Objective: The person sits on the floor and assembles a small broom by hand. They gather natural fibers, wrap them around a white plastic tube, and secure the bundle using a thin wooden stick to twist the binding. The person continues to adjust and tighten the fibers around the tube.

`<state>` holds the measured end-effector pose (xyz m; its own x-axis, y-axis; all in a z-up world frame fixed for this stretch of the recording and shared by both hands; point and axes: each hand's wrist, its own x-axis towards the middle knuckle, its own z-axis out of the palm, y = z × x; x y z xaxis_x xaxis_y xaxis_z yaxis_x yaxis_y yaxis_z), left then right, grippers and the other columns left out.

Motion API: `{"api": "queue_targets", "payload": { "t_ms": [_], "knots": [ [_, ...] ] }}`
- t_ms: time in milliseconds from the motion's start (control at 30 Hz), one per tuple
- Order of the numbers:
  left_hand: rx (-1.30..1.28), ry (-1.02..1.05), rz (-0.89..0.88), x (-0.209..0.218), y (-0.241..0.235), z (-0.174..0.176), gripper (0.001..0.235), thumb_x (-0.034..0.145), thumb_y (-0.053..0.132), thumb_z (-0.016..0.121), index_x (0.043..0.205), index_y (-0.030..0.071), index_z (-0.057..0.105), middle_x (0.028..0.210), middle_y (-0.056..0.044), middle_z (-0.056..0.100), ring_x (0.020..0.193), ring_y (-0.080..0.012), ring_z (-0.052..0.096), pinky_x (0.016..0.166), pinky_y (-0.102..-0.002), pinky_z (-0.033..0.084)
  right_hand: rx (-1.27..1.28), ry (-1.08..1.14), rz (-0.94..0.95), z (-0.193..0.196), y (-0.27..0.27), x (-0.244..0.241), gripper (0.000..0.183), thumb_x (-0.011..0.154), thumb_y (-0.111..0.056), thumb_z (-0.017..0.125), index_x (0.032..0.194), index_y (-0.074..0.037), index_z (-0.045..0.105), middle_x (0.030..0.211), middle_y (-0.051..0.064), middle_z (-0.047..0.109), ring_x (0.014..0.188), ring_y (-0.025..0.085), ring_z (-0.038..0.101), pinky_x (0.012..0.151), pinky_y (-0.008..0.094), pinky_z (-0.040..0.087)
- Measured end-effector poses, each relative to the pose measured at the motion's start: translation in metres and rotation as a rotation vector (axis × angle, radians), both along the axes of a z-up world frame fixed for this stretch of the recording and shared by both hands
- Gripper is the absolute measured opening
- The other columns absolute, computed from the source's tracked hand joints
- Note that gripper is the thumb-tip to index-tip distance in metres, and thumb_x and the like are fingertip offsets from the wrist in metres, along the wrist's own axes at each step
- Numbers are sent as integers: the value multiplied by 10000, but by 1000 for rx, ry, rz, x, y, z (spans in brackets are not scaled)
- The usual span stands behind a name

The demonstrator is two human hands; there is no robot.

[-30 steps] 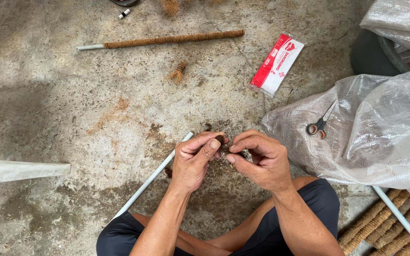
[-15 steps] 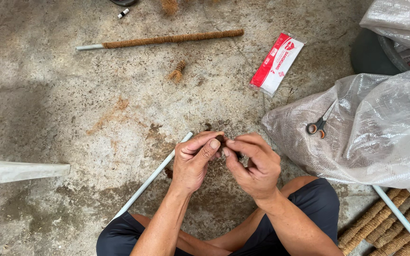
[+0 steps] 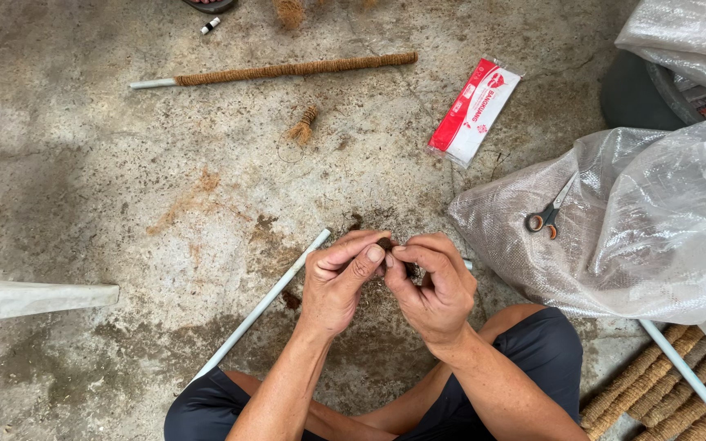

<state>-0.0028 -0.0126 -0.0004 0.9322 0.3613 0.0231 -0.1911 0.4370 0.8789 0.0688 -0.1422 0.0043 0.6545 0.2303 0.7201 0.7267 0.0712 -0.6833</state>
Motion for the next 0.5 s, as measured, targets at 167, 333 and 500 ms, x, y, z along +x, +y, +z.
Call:
{"api": "queue_targets", "payload": {
  "t_ms": [167,333,500],
  "knots": [
    [-1,-22,7,0,-2,-2,246,987,102,726,1215,13,749,1192,-137,726,937,-150,682,794,-288,588,31,-76,4,-2,3,-1,239,888,54,802,1082,-20,684,1043,85,673,877,146,694,684,250,582],
    [-33,-35,17,0,-2,0,254,983,96,719,1212,-13,741,1225,-139,698,963,-164,691,825,-295,598,8,-70,15,3,4,-3,259,892,65,790,1122,-7,695,1059,105,677,897,156,685,713,263,574],
    [-18,-25,60,-1,1,1,256,996,80,709,1219,-43,738,1241,-131,672,1019,-149,665,849,-271,577,-36,2,81,4,3,-7,250,938,23,752,1182,-1,701,1117,107,668,917,144,689,747,250,581]
  ]
}}
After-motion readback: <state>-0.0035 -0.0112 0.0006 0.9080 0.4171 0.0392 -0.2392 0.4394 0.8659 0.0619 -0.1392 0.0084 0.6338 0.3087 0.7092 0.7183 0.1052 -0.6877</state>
